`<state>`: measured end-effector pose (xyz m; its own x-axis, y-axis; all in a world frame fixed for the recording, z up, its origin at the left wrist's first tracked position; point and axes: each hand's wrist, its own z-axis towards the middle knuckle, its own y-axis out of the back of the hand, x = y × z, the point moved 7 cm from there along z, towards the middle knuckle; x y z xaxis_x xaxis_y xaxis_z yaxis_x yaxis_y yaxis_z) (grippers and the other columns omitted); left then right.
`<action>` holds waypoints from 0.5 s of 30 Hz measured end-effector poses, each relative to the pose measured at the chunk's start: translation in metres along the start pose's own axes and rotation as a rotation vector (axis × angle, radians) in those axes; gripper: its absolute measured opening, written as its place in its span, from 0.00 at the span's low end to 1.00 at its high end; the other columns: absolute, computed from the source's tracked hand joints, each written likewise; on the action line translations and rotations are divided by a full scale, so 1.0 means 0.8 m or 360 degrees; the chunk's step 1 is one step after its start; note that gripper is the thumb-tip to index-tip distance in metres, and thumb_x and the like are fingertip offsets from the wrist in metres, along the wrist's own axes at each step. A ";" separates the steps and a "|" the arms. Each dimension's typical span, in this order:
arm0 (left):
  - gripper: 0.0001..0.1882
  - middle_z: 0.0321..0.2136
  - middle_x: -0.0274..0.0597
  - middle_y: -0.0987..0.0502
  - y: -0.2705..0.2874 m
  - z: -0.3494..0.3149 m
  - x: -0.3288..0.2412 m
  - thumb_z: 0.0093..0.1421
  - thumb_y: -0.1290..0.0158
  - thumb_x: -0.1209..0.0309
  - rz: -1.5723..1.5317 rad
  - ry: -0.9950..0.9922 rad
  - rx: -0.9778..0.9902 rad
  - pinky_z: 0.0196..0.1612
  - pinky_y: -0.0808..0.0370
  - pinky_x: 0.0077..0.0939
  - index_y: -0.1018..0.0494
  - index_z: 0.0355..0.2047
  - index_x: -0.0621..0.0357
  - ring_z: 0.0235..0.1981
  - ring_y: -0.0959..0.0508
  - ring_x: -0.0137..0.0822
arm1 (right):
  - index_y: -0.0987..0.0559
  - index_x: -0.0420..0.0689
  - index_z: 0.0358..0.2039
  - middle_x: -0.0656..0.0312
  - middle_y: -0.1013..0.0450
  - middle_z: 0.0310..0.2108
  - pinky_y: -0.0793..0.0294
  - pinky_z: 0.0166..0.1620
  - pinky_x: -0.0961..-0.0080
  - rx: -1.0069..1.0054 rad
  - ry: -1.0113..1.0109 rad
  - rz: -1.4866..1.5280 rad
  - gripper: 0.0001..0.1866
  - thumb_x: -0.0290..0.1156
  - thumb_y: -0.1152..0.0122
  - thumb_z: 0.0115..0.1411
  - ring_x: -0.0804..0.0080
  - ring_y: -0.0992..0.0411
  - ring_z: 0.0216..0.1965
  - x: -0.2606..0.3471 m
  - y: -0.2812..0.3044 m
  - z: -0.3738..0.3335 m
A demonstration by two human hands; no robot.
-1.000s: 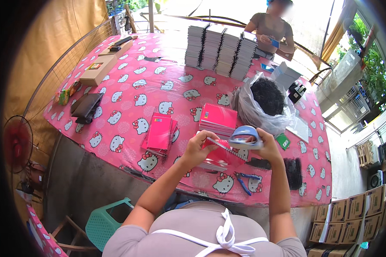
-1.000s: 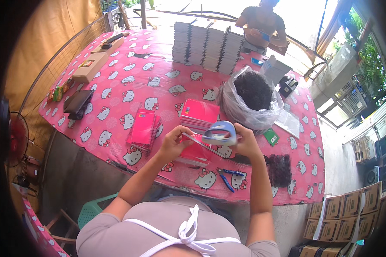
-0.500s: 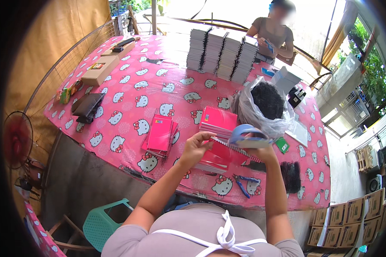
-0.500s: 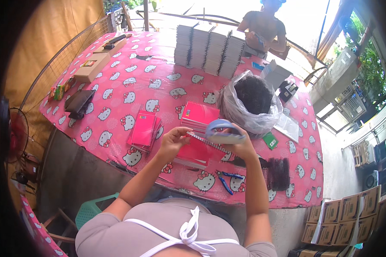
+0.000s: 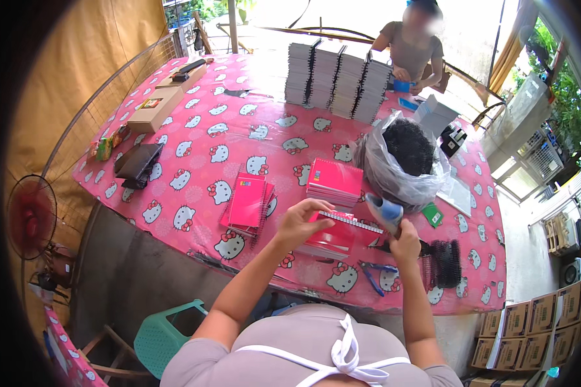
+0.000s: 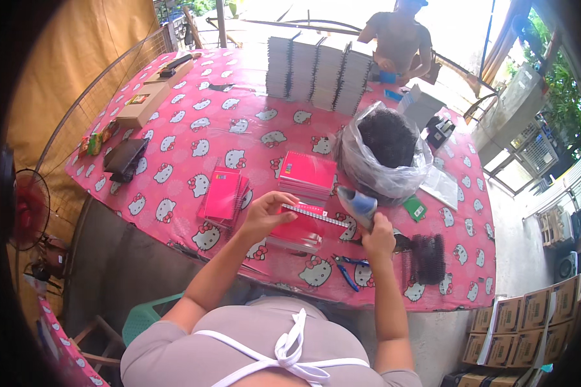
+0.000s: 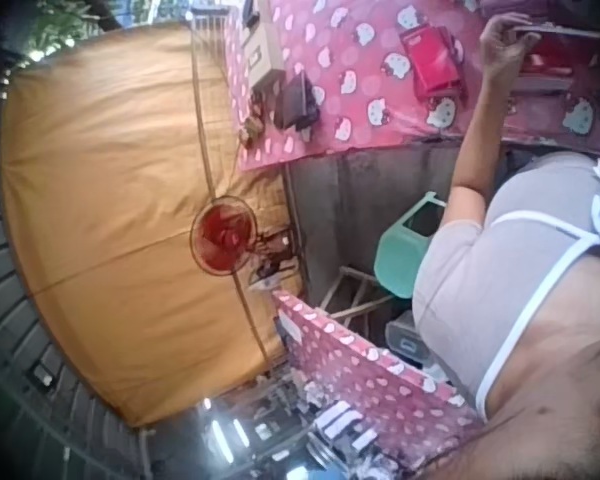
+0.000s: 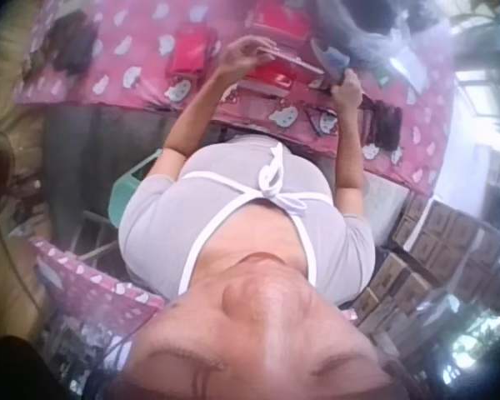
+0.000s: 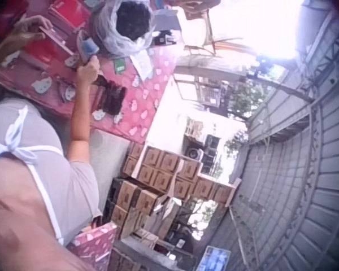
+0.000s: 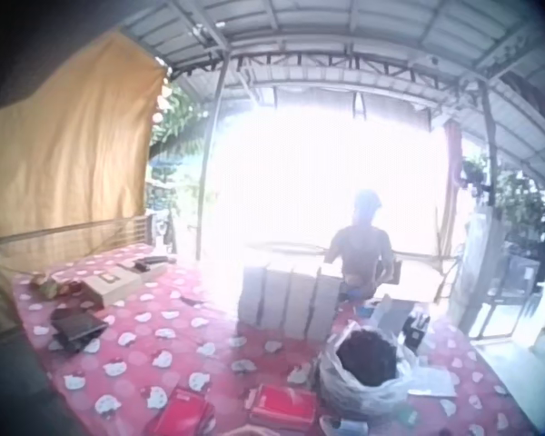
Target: The person binds spiral notepads by hand, inserting a metal coil through the punched holes of the paper and covers and then using a tool to trim the ends.
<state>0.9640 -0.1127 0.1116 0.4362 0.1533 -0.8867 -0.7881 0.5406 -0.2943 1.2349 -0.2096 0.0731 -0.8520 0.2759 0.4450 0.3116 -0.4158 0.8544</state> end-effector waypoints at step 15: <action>0.12 0.33 0.46 0.21 -0.046 -0.055 -0.032 0.42 0.36 0.83 0.1156 -0.0472 -0.0114 0.36 0.23 0.27 0.24 0.29 0.62 0.35 0.21 0.39 | 0.27 0.41 0.46 0.52 0.31 0.42 0.37 0.49 0.60 0.0221 0.0223 0.0438 0.23 0.37 0.37 0.52 0.53 0.34 0.46 0.035 -0.001 -0.134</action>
<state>0.9629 -0.1730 0.1300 -0.1090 0.6676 -0.7365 -0.9419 0.1674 0.2911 1.1658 -0.2945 0.0561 -0.7744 0.0440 0.6311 0.5841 -0.3336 0.7400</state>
